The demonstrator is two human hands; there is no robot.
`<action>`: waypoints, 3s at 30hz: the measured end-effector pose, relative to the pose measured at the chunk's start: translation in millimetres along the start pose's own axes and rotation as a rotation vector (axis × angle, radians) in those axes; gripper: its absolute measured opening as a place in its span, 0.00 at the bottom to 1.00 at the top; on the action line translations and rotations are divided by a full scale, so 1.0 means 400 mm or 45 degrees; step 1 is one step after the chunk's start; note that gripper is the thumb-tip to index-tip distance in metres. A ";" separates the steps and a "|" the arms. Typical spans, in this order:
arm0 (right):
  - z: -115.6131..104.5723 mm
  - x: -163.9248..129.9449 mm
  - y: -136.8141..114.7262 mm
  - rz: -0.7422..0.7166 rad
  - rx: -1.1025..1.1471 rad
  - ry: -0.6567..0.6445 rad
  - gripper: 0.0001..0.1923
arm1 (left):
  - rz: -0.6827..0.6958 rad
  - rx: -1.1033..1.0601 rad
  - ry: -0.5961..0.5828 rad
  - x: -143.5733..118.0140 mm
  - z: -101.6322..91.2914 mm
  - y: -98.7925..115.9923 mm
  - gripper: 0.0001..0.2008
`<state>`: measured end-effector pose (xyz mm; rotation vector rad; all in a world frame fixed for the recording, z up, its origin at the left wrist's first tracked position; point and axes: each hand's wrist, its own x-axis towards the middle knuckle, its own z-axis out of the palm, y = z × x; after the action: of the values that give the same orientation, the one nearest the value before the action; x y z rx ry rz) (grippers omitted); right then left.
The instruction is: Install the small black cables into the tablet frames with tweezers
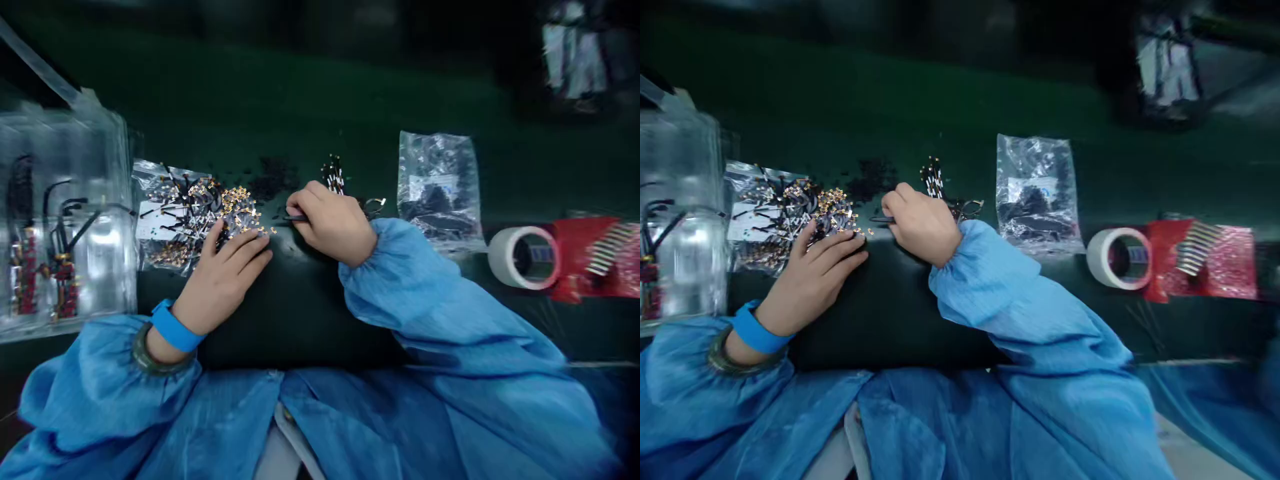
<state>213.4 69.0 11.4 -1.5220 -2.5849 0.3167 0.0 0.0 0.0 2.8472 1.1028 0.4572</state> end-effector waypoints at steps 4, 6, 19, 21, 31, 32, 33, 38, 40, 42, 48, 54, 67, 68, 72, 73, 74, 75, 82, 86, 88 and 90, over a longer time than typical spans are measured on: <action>-0.003 0.002 0.017 -0.026 0.133 0.038 0.12 | -0.007 0.003 0.000 0.002 0.005 0.004 0.14; -0.004 0.006 0.020 -0.054 0.162 0.019 0.14 | -0.012 0.008 0.004 0.002 0.007 0.005 0.14; 0.010 0.018 0.013 -0.136 -0.055 -0.047 0.16 | -0.012 0.009 -0.008 0.003 0.007 0.007 0.15; 0.012 0.011 0.010 -0.173 -0.098 -0.006 0.19 | -0.014 0.007 -0.002 0.003 0.007 0.008 0.15; 0.006 -0.012 0.034 -0.216 0.023 0.139 0.15 | -0.008 0.006 -0.007 0.003 0.008 0.009 0.15; 0.006 -0.009 0.034 -0.201 0.035 0.143 0.14 | -0.003 0.007 -0.008 0.003 0.007 0.009 0.15; 0.006 -0.007 0.033 -0.202 0.034 0.133 0.14 | -0.003 0.010 -0.008 0.003 0.007 0.009 0.15; 0.003 -0.016 0.030 -0.236 -0.001 0.108 0.15 | -0.016 0.001 -0.005 0.004 0.006 0.010 0.14; -0.002 -0.018 0.033 -0.204 0.045 0.135 0.15 | -0.015 -0.009 -0.009 0.004 0.006 0.011 0.14; -0.008 -0.013 0.032 -0.179 0.091 0.099 0.14 | -0.017 -0.014 -0.016 0.003 0.007 0.011 0.14; -0.013 0.017 -0.019 0.039 0.025 -0.139 0.10 | -0.026 -0.020 -0.021 0.002 0.004 0.012 0.14; -0.019 0.007 -0.003 0.100 0.046 -0.056 0.11 | -0.053 -0.056 -0.040 0.003 0.003 0.012 0.15; -0.029 -0.001 0.018 -0.165 0.047 -0.176 0.10 | -0.055 0.006 -0.004 0.003 0.005 0.012 0.15; -0.027 -0.006 0.008 -0.129 0.057 -0.146 0.09 | -0.055 0.011 -0.003 0.004 0.006 0.012 0.15; 0.002 -0.034 -0.042 0.054 0.201 0.032 0.08 | -0.046 0.019 -0.026 0.004 0.006 0.013 0.14; 0.013 -0.040 -0.055 0.090 0.234 0.073 0.08 | -0.044 0.019 -0.029 0.004 0.006 0.013 0.15; 0.024 -0.044 -0.066 0.117 0.257 0.108 0.08 | -0.045 0.019 -0.030 0.004 0.006 0.013 0.15; 0.034 -0.047 -0.076 0.134 0.266 0.136 0.09 | -0.047 0.018 -0.029 0.004 0.006 0.014 0.15; 0.061 -0.055 -0.102 0.158 0.090 0.166 0.15 | -0.065 -0.018 -0.040 -0.002 0.011 0.013 0.15; 0.066 -0.080 -0.113 0.061 -0.074 0.245 0.18 | -0.043 0.004 -0.030 -0.003 0.009 0.014 0.12; 0.069 -0.093 -0.122 0.033 -0.131 0.250 0.18 | -0.030 0.016 -0.014 -0.003 0.009 0.015 0.11; 0.071 -0.103 -0.133 0.034 -0.144 0.208 0.19 | -0.026 0.020 -0.001 -0.004 0.010 0.015 0.11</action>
<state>182.2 4.7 -3.3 -1.5484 -2.4949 0.0468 3.9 -5.5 -3.4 2.8459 1.1396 0.4478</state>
